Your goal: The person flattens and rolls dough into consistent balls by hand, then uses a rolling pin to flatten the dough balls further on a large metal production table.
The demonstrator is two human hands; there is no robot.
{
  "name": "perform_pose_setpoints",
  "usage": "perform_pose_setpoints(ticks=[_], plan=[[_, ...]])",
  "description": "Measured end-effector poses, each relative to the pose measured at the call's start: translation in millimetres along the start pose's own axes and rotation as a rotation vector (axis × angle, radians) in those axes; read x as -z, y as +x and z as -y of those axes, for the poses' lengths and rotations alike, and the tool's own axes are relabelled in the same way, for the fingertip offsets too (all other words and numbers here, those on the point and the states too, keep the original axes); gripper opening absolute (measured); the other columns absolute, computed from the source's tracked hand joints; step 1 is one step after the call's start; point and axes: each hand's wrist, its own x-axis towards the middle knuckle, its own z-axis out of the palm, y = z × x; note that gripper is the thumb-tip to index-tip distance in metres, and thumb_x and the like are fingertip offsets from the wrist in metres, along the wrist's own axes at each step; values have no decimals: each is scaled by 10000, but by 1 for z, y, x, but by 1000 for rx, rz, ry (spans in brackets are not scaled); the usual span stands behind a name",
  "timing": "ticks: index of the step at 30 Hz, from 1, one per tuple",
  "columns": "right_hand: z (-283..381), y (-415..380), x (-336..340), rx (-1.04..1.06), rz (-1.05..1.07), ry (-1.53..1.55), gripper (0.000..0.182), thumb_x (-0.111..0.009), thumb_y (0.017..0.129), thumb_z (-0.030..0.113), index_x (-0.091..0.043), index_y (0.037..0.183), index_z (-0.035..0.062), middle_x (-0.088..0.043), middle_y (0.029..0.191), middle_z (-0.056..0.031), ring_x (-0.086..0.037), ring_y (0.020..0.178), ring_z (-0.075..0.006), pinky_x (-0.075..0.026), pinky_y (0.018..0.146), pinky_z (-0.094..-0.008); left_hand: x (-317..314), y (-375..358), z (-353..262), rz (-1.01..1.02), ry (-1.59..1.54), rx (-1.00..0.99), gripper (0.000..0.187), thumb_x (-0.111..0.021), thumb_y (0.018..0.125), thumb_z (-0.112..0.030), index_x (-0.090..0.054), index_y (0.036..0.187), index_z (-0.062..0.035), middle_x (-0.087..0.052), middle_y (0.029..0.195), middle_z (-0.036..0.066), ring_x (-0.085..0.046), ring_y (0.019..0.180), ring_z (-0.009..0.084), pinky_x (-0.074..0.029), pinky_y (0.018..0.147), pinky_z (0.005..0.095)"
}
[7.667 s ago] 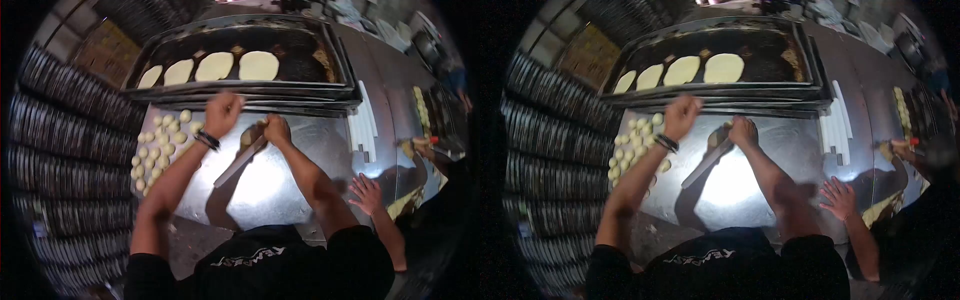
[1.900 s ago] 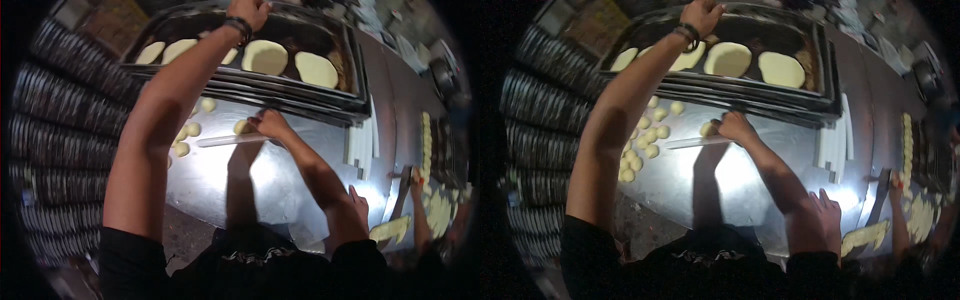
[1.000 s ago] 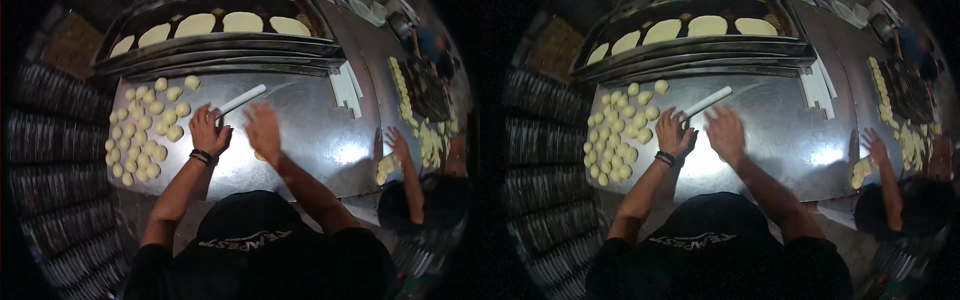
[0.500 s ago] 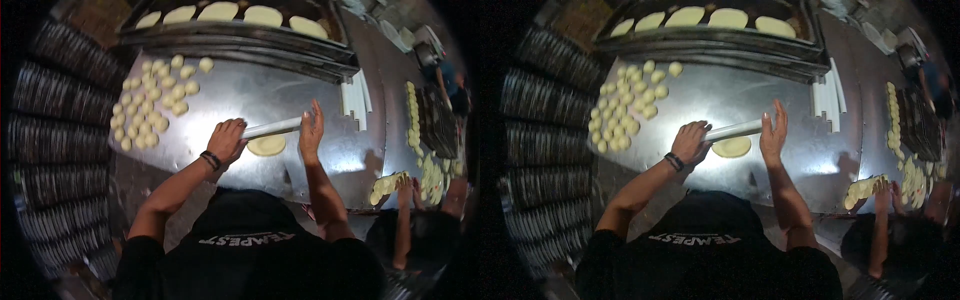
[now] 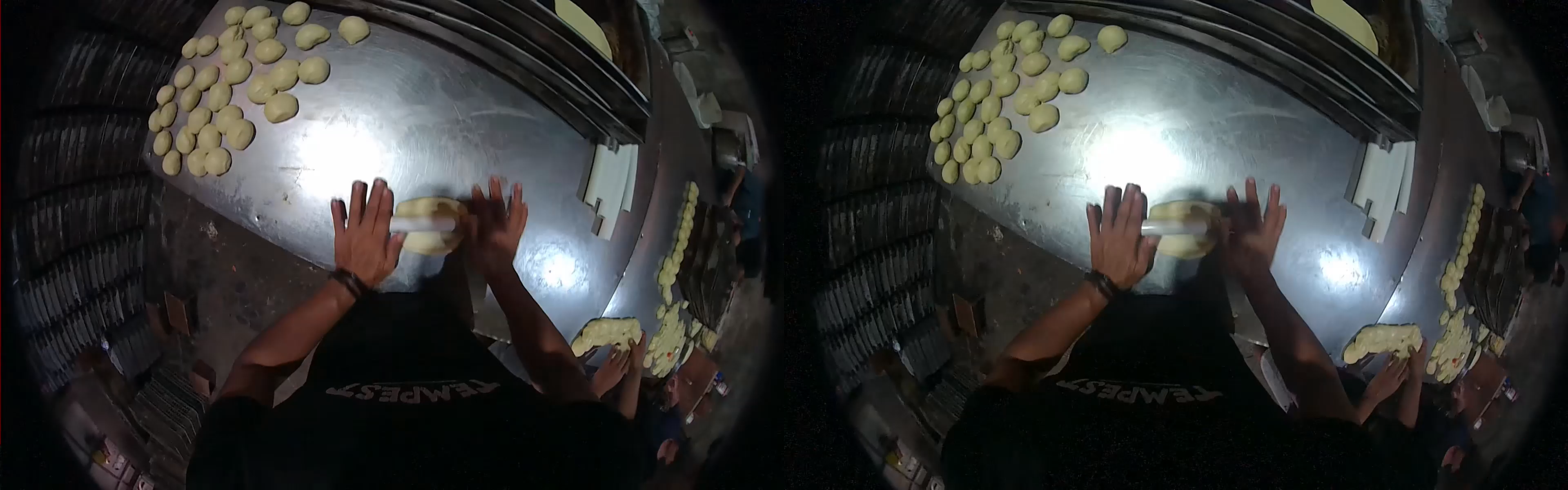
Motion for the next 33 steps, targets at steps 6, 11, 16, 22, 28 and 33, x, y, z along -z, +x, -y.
perform_pose_setpoints(ticks=[6,11,16,22,28,33], plan=[[0,149,-36,-139,-47,13,574,-521,904,410,-416,1397,137,-367,1454,-164,-273,1364,-407,-210,1065,-609,21,134,43,-204,173,107,654,-480,879,-357,-342,1419,-15,-227,1535,165,-140,1427,390,-87,1096,642],[-7,178,-41,-149,-17,135,517,-473,924,396,-481,1351,105,-465,1379,-168,-363,1320,-376,-239,1075,-548,59,136,66,230,-112,-414,578,-599,803,-358,-496,1272,-36,-535,1188,214,-539,1048,379,-431,909,459],[-4,129,1,57,55,170,473,-432,939,373,-518,1321,106,-481,1374,-147,-362,1327,-371,-240,1088,-537,28,36,39,14,-388,-370,501,-609,786,-325,-575,1173,-10,-551,1151,197,-507,1071,364,-358,964,507],[-35,-47,0,149,-27,200,416,-529,908,253,-532,1297,105,-423,1417,-149,-351,1323,-417,-293,1062,-558,-11,-45,-18,-2,31,-13,573,-463,914,-337,-392,1398,-40,-250,1526,142,-136,1414,423,-88,1064,681],[-39,-127,24,115,-12,278,401,-651,789,67,-598,1184,104,-598,1146,-142,-517,1144,-402,-406,966,-503,-27,-82,-21,-117,-107,-275,526,-631,808,-101,-530,1314,-203,-501,1366,32,-420,1265,315,-326,958,587],[-60,-78,36,-184,150,857,302,-587,830,31,-635,1128,47,-603,1144,-168,-576,1070,-355,-444,925,-434,-23,-84,19,-185,-192,-428,474,-625,793,-62,-561,1257,-133,-578,1240,80,-532,1057,303,-404,853,465]])
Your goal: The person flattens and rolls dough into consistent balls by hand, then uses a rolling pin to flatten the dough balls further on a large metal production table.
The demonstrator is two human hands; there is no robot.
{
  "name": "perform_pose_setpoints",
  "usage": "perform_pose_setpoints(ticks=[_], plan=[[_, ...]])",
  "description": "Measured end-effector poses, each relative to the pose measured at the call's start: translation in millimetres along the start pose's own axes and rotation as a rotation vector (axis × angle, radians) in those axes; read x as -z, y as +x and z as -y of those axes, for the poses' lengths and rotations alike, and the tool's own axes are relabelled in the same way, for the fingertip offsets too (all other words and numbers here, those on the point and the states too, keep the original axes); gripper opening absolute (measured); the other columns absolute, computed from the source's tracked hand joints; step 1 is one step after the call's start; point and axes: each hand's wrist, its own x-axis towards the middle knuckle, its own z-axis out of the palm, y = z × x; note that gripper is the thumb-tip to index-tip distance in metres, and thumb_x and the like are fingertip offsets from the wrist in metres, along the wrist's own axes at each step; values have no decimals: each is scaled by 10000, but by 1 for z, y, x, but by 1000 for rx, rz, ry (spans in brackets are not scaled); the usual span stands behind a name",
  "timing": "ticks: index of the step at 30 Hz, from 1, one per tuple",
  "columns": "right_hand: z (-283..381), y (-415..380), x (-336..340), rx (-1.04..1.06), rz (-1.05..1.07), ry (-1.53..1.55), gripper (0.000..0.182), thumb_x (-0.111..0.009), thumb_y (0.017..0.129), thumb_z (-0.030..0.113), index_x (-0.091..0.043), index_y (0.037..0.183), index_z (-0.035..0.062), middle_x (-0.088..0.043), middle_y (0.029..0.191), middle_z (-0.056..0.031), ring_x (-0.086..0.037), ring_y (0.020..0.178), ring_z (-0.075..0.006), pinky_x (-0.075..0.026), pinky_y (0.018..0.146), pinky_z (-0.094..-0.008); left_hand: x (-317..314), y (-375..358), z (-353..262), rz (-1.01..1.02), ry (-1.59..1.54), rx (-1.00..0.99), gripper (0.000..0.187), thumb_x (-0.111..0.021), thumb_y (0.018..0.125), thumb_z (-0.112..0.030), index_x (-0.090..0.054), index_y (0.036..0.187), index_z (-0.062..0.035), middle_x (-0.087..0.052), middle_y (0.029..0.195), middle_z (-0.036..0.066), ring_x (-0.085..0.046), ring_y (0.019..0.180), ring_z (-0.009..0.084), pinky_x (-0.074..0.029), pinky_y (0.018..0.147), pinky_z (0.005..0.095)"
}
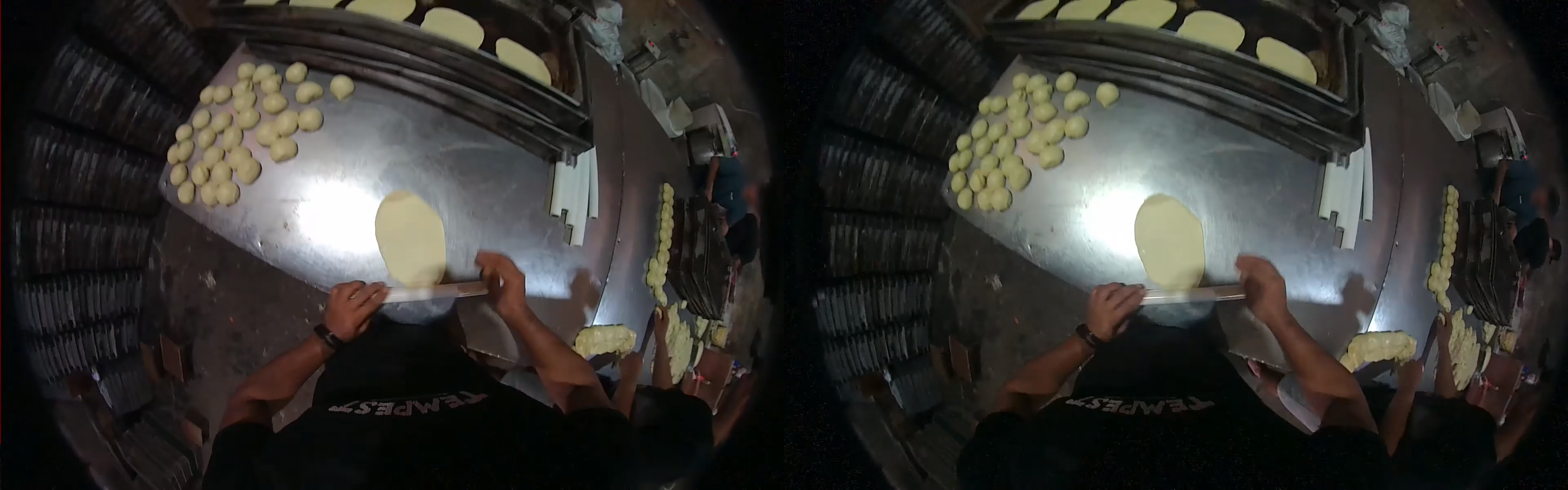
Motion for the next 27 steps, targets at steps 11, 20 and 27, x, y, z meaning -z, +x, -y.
perform_pose_setpoints(ticks=[11,20,27], plan=[[31,147,-108,343,-1,-471,341,-522,930,337,-619,1122,73,-558,1266,-126,-436,1261,-318,-298,1068,-461,62,151,96,-45,328,332,705,-705,754,-307,-412,1345,-58,-295,1483,161,-221,1378,426,-192,1073,593],[172,144,11,-379,355,73,381,-532,950,393,-522,1114,49,-558,828,-87,-551,808,-174,-431,727,-344,80,179,39,530,-1029,337,370,-737,813,-165,-609,1130,-23,-637,1068,115,-639,931,191,-527,806,327],[309,245,55,-43,255,477,967,-713,707,-136,-194,1477,134,-530,1163,-114,-520,1133,-198,-448,942,-325,277,337,87,390,-971,-145,281,-741,802,-81,-606,1036,-4,-631,1029,47,-634,952,128,-518,843,269]])
